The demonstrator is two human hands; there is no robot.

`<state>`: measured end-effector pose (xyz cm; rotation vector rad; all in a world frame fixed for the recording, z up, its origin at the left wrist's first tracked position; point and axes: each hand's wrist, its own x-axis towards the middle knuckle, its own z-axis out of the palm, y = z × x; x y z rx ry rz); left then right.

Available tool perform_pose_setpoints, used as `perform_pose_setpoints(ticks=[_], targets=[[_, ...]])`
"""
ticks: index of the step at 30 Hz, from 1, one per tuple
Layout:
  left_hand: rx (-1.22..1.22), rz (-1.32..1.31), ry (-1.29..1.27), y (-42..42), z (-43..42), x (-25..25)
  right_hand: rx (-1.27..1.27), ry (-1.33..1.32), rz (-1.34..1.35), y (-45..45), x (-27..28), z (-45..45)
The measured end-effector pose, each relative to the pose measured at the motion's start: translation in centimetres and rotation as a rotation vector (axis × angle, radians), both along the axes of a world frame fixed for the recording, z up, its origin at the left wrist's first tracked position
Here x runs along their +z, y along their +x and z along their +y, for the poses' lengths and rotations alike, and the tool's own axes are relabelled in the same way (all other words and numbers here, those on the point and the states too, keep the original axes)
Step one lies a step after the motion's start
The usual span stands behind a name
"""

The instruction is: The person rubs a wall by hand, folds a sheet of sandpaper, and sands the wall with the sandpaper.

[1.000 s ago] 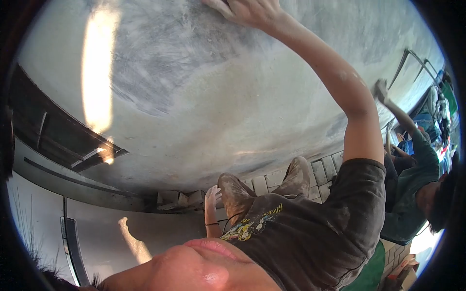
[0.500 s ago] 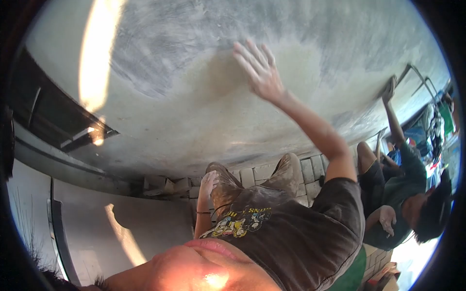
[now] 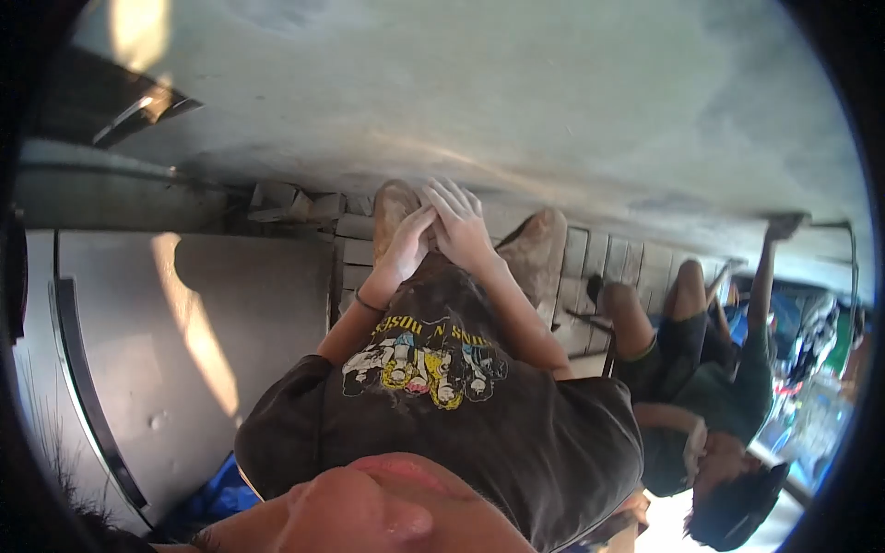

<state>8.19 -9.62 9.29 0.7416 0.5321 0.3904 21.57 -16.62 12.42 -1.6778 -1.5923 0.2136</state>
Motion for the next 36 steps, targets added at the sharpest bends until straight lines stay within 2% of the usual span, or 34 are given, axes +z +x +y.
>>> perform_pose_setpoints(ticks=[3, 4, 6, 9, 16, 18, 22, 25, 31, 36], targets=[[0.043, -0.054, -0.08, 1.1, -1.0, -0.8, 0.025, -0.201, 0.056, 0.2, -1.3, -1.4], [0.033, -0.053, -0.081, 1.2, -1.1, -1.2, 0.014, -0.201, 0.057, 0.4, -1.5, -1.9], [0.034, 0.024, -0.134, 1.0, -1.2, -1.9, 0.106, -0.112, 0.273, 0.6, -1.8, -2.5], [0.03, 0.055, -0.09, 1.5, -1.8, -1.0, 0.146, -0.162, 0.401, 1.7, -1.9, -3.7], [0.017, 0.078, -0.027, 2.3, -1.6, -1.0, 0.172, -0.219, 0.396, 3.8, -2.6, -3.6], [0.007, 0.092, -0.032, 2.5, -1.3, -0.6, 0.212, -0.238, 0.477, 3.8, -2.2, -3.4], [-0.017, 0.088, 0.015, 2.5, -0.5, -2.1, 0.214, -0.262, 0.429, 4.0, -2.4, -3.0], [-0.014, 0.082, 0.018, 2.5, -0.5, -2.3, 0.223, -0.152, 0.341, 4.2, -2.1, -2.7], [0.084, 0.117, 0.056, 2.8, -1.8, -1.6, 0.171, -0.25, 0.513, 5.8, -1.3, -2.7], [0.168, 0.088, 0.098, 3.3, -2.0, -2.4, 0.122, -0.159, 0.29, 7.0, -2.0, -2.7]])
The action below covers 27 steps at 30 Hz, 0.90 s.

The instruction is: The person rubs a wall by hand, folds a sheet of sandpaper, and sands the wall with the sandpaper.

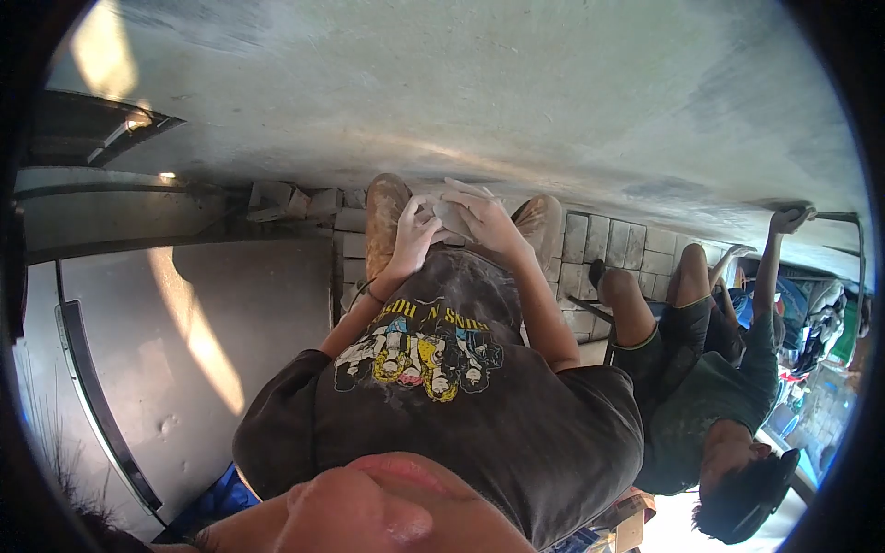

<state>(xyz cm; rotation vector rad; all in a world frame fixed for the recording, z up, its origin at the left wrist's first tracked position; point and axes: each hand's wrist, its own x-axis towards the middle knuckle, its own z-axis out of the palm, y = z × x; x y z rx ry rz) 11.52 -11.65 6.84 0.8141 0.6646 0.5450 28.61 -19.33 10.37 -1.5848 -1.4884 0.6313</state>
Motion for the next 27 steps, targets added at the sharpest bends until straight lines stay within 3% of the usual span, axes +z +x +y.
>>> perform_pose_setpoints(ticks=[4, 6, 9, 12, 16, 18, 22, 25, 27], targets=[[-0.017, 0.082, 0.237, 0.2, 0.8, -0.9, -0.02, -0.052, 0.059, 0.0, 0.0, 0.0], [-0.318, 0.408, 0.625, -0.1, 1.7, 0.6, -0.052, -0.211, 0.232, -0.4, 0.1, -0.1], [-0.156, 0.285, 0.634, 0.2, 1.4, 0.0, -0.058, -0.22, 0.237, -1.0, 0.0, -0.1], [-0.155, 0.336, 0.733, -0.4, 1.8, 0.1, -0.122, -0.093, 0.186, -1.8, -0.5, -0.1], [-0.05, 0.354, 0.711, -0.6, 1.9, 0.1, -0.206, 0.125, -0.028, -2.7, 0.9, -0.3], [-0.017, 0.298, 0.557, -0.7, 1.9, 0.0, -0.11, 0.039, 0.245, -3.1, 2.1, -0.7], [-0.082, 0.343, 0.608, -0.8, 2.4, -0.2, -0.077, 0.068, 0.206, -3.9, 2.1, -0.1], [0.015, 0.214, 0.59, -0.7, 2.7, -0.2, -0.077, 0.112, 0.164, -4.1, 1.5, 0.6], [-0.066, 0.159, 0.366, -1.1, 3.1, 0.6, -0.108, -0.076, 0.33, -4.4, 1.5, 0.6]])
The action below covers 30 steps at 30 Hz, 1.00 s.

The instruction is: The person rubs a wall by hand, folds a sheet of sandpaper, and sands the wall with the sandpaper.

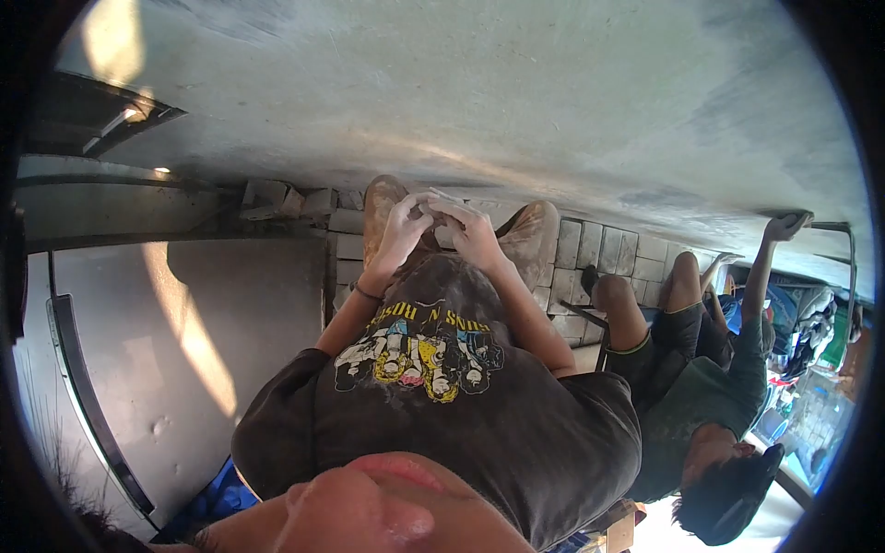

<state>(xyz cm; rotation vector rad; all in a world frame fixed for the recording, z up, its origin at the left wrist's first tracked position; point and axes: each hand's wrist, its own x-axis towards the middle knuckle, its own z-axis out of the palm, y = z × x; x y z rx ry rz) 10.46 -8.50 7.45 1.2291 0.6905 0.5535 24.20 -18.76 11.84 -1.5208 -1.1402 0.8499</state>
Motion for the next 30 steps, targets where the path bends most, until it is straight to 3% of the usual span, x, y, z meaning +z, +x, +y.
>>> perform_pose_setpoints(ticks=[4, 6, 13, 15, 19, 21, 30], targets=[[-0.105, 0.003, -0.088, -0.7, 0.6, -0.3, 0.08, 0.071, -0.113, 0.2, -0.3, 0.0], [-0.204, -0.106, -0.302, -1.0, 0.9, 1.0, 0.185, 0.221, -0.327, 0.3, -0.7, 0.0], [-0.239, -0.062, -0.351, -1.1, 1.9, 1.8, 0.22, 0.256, -0.451, 0.0, -1.5, 0.0], [-0.267, -0.056, -0.308, -1.2, 2.0, 0.5, 0.283, 0.216, -0.667, -0.1, -0.9, 0.0], [-0.28, -0.037, -0.211, -1.2, 1.8, -0.9, 0.237, 0.206, -0.657, -1.2, -1.7, -0.6], [-0.268, -0.066, -0.314, -1.0, 1.4, 1.1, 0.239, 0.178, -0.715, -1.3, -2.0, -0.7], [-0.16, -0.18, -0.389, -1.5, 0.5, 1.2, 0.24, 0.223, -0.702, -1.4, -2.3, -1.0]])
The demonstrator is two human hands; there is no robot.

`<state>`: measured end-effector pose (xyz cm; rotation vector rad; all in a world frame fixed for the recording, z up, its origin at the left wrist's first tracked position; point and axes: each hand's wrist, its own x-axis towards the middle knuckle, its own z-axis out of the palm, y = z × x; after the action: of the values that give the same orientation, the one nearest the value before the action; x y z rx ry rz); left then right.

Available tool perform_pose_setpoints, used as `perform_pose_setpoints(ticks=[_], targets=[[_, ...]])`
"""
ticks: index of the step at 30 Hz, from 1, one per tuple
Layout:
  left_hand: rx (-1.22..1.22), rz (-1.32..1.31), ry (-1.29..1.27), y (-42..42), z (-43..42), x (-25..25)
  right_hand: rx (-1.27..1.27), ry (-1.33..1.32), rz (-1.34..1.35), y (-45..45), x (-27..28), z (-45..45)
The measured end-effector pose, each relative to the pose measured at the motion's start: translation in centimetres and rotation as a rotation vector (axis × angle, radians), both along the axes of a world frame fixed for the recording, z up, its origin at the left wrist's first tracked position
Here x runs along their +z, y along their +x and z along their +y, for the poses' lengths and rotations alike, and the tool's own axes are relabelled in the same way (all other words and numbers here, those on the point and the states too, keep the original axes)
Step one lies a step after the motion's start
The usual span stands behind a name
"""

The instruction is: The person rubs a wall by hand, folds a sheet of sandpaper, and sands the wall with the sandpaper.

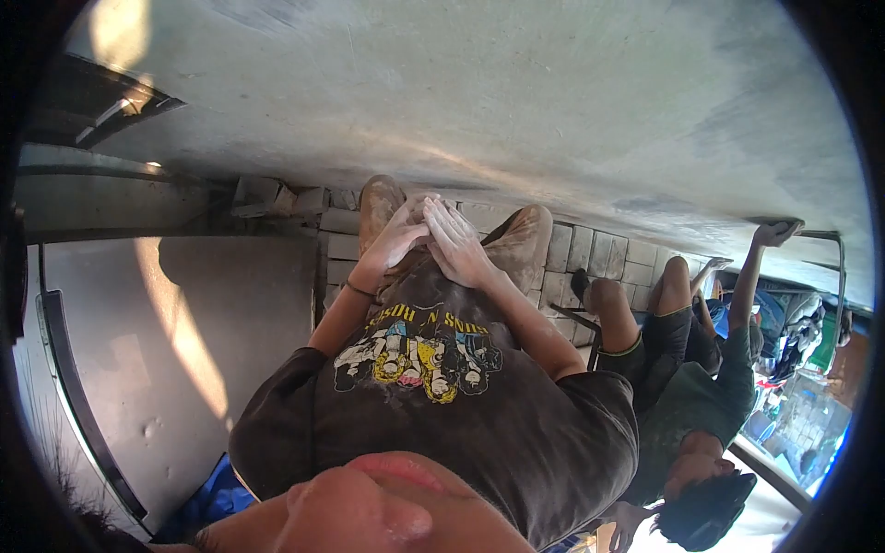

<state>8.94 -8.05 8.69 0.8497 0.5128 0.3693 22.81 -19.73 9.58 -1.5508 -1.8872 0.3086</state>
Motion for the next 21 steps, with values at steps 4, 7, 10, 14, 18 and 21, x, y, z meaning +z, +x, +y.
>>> perform_pose_setpoints(ticks=[4, 7, 10, 14, 18, 21], targets=[[-0.207, 0.029, 0.038, -0.2, 0.9, -0.9, 0.067, -0.031, 0.073, 0.5, -0.1, 0.3], [-0.235, 0.073, 0.051, -0.3, 1.2, -1.6, 0.138, -0.143, 0.075, 1.1, 1.4, 0.8], [-0.229, 0.056, 0.043, -0.1, 1.4, -2.5, 0.211, -0.163, 0.061, 1.4, 2.3, 1.0], [-0.085, -0.015, -0.189, 0.7, -0.2, -1.8, 0.183, -0.113, 0.098, 1.6, 1.5, 1.3], [-0.038, -0.016, -0.172, 1.6, -1.6, -2.4, 0.146, -0.09, 0.244, 2.1, 0.4, 1.7], [-0.132, 0.095, -0.033, 0.9, -0.9, -1.9, 0.157, -0.112, 0.273, 2.4, 0.8, 1.3]])
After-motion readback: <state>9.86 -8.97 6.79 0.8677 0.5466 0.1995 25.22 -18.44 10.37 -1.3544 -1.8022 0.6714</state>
